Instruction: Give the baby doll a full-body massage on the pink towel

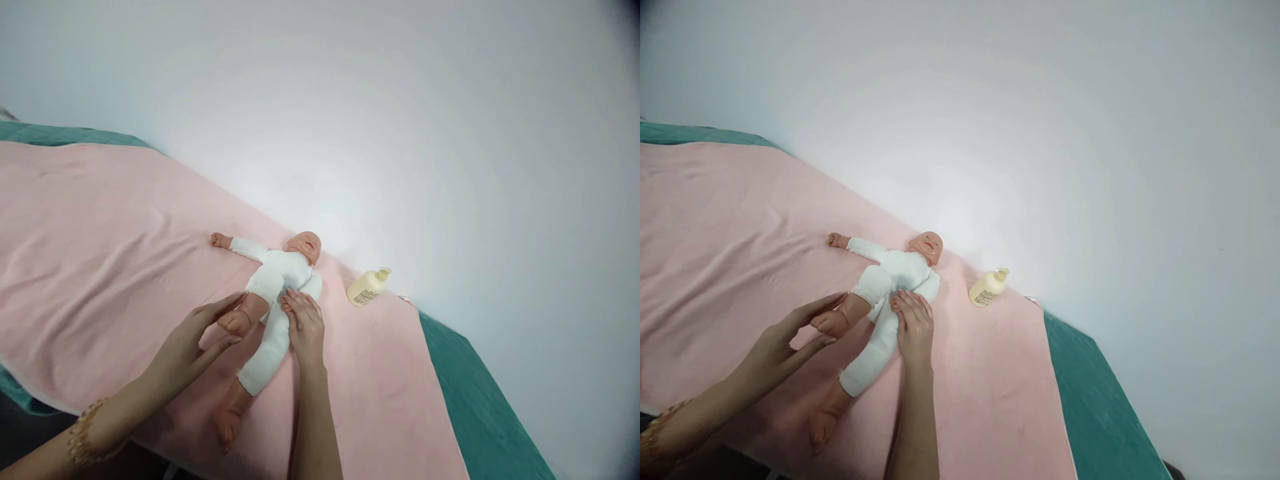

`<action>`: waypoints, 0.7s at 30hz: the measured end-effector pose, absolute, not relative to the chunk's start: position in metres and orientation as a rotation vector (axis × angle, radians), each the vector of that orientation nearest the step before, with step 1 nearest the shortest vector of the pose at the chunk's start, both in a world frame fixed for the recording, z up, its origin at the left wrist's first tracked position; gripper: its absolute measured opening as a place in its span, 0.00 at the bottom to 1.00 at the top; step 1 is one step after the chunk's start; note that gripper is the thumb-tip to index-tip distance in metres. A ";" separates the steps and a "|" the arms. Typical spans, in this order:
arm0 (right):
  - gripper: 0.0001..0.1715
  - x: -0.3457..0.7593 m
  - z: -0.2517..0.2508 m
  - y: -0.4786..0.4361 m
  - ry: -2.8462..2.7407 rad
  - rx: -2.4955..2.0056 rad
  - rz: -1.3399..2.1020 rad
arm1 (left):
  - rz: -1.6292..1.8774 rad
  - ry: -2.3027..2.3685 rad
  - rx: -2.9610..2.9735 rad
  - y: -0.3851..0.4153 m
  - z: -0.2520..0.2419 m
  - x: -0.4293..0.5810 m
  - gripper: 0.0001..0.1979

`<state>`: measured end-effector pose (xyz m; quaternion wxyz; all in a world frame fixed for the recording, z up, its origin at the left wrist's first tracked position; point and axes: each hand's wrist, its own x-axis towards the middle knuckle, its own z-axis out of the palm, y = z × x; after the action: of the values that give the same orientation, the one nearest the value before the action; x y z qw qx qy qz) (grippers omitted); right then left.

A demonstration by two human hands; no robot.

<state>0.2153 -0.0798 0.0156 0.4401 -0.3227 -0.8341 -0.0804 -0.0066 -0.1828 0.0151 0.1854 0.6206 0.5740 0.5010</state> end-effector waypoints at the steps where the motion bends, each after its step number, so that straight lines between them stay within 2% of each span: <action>1: 0.16 0.215 0.016 -0.080 -2.071 -0.802 -0.200 | 1.410 1.618 1.741 -0.183 0.015 -0.006 0.24; 11: 0.18 0.226 0.011 -0.082 -1.843 -0.910 -0.224 | 1.429 1.576 1.673 -0.203 0.030 -0.007 0.25; 17: 0.24 0.242 0.020 -0.089 -1.308 -1.338 0.061 | 1.492 1.497 1.781 -0.217 0.012 -0.027 0.24; 21: 0.28 0.260 0.024 -0.088 -1.056 -1.465 0.120 | 1.484 1.488 1.816 -0.229 -0.003 -0.040 0.22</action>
<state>0.2605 -0.0876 0.0243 0.6178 -0.6365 -0.4587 0.0522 -0.0397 -0.2288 -0.0028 0.1809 0.6431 0.5269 0.5254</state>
